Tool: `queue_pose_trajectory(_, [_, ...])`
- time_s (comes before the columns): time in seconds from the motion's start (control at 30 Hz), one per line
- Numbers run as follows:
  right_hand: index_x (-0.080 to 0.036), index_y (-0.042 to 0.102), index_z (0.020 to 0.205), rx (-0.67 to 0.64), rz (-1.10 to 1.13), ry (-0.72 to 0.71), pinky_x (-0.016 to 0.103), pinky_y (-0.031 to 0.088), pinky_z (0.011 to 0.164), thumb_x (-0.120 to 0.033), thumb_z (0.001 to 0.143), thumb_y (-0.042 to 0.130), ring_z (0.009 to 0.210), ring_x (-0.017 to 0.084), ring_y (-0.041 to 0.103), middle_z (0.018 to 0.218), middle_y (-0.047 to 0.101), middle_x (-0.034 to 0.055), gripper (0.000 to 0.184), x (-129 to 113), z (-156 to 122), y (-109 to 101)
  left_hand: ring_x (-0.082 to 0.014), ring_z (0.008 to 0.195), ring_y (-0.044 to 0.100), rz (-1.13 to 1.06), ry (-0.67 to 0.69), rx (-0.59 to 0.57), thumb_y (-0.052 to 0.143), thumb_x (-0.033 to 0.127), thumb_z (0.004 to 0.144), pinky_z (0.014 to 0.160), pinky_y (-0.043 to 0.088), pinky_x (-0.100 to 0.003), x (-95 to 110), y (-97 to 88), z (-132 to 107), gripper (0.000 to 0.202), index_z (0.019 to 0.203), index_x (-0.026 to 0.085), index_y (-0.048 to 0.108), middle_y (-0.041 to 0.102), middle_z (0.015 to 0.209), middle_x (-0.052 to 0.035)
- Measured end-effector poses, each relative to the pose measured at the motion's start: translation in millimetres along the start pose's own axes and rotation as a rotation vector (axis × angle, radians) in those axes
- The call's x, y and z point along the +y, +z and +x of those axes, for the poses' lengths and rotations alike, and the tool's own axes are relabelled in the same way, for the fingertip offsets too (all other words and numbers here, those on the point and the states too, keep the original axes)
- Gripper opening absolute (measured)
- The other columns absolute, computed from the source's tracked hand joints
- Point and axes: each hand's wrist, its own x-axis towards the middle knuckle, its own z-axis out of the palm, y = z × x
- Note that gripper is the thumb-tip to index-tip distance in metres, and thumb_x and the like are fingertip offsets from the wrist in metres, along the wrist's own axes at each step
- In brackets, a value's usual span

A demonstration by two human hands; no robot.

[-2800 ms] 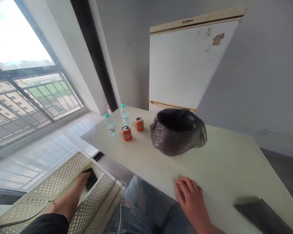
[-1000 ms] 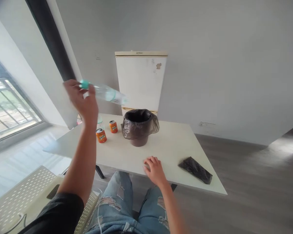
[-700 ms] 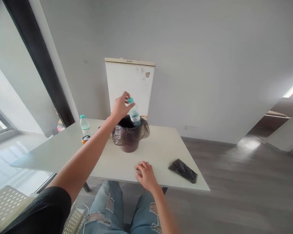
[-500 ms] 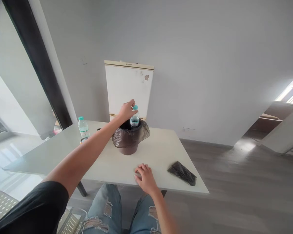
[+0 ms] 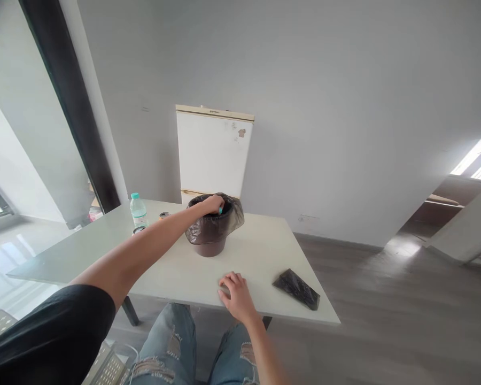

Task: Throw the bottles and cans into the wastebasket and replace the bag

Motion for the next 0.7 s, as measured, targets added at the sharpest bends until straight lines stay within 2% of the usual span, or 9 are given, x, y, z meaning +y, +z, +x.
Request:
queue_pose_trajectory(0.07, [-0.029,0.062,0.104,0.006,0.007,0.000,0.042,0.050,0.099,-0.027,0.099,0.061,0.111,0.023,0.060,0.115,0.064,0.0030,0.006,0.3,-0.1,0.5,-0.0276,0.086,0.073,-0.025,0.020,0.028,0.089,0.009,0.050,0.079,0.058,-0.033,-2.0,-0.2,-3.4,0.028,0.070,0.019,0.072,0.077,0.083,-0.0067])
queue_pose_trajectory(0.13, [-0.028,0.062,0.104,0.002,0.020,0.000,0.042,0.050,0.099,-0.027,0.100,0.060,0.110,0.024,0.060,0.115,0.064,0.0030,0.005,0.9,0.1,0.9,-0.0253,0.089,0.073,-0.063,0.045,0.096,0.093,0.020,0.054,0.080,0.058,-0.031,-6.0,-9.2,-7.1,0.033,0.082,0.020,0.076,0.078,0.091,-0.0055])
queue_pose_trajectory(0.23, [-0.028,0.063,0.105,-0.014,0.029,-0.007,0.043,0.049,0.099,-0.028,0.100,0.059,0.111,0.025,0.059,0.115,0.064,0.0041,0.006,2.6,0.3,1.2,-0.0245,0.094,0.071,-0.095,0.013,0.276,0.085,0.037,0.076,0.085,0.057,-0.032,-25.3,-38.7,-14.8,0.029,0.096,0.019,0.075,0.078,0.098,-0.0085])
queue_pose_trajectory(0.33, [-0.028,0.063,0.107,-0.033,0.029,-0.011,0.044,0.049,0.100,-0.032,0.102,0.056,0.113,0.026,0.059,0.118,0.064,0.0055,0.010,6.0,-0.6,2.5,-0.0273,0.106,0.066,-0.066,-0.119,0.522,0.056,0.030,0.099,0.096,0.053,-0.040,-70.6,-74.3,-32.1,0.021,0.106,0.016,0.070,0.073,0.110,-0.0158])
queue_pose_trajectory(0.4, [-0.028,0.063,0.108,-0.038,0.021,-0.016,0.044,0.049,0.099,-0.034,0.104,0.053,0.113,0.026,0.059,0.119,0.064,0.0065,0.013,9.4,-1.5,4.4,-0.0301,0.113,0.062,-0.011,-0.244,0.720,0.047,0.022,0.100,0.100,0.050,-0.043,-112.6,-90.4,-52.3,0.023,0.108,0.015,0.068,0.068,0.118,-0.0197])
queue_pose_trajectory(0.43, [-0.028,0.063,0.109,-0.039,0.018,-0.021,0.044,0.049,0.098,-0.035,0.104,0.052,0.113,0.026,0.059,0.120,0.064,0.0069,0.015,11.0,-1.8,5.4,-0.0322,0.118,0.060,0.033,-0.312,0.777,0.048,0.021,0.099,0.102,0.047,-0.045,-134.7,-94.5,-64.8,0.023,0.110,0.015,0.068,0.065,0.124,-0.0212])
queue_pose_trajectory(0.47, [-0.028,0.063,0.109,-0.038,0.015,-0.027,0.044,0.049,0.098,-0.036,0.105,0.051,0.113,0.026,0.059,0.120,0.064,0.0072,0.015,12.4,-2.2,6.4,-0.0350,0.125,0.056,0.086,-0.381,0.774,0.049,0.021,0.099,0.106,0.045,-0.047,-156.3,-95.8,-78.1,0.024,0.113,0.015,0.067,0.061,0.131,-0.0231])
queue_pose_trajectory(0.57, [-0.028,0.064,0.108,-0.033,0.006,-0.039,0.043,0.048,0.098,-0.036,0.104,0.052,0.114,0.026,0.058,0.120,0.064,0.0076,0.015,13.8,-2.9,7.7,-0.0433,0.141,0.042,0.224,-0.544,0.608,0.057,0.028,0.097,0.113,0.035,-0.058,-212.3,-86.8,-115.6,0.038,0.132,0.014,0.062,0.045,0.151,-0.0279])
queue_pose_trajectory(0.7, [-0.028,0.064,0.109,-0.031,-0.007,-0.031,0.044,0.048,0.098,-0.036,0.103,0.052,0.114,0.027,0.058,0.119,0.065,0.0082,0.016,10.7,-3.0,5.3,-0.0487,0.149,0.035,0.200,-0.693,0.381,0.054,0.035,0.099,0.114,0.033,-0.066,-259.6,-66.7,-139.1,0.061,0.157,0.020,0.045,0.027,0.169,-0.0266])
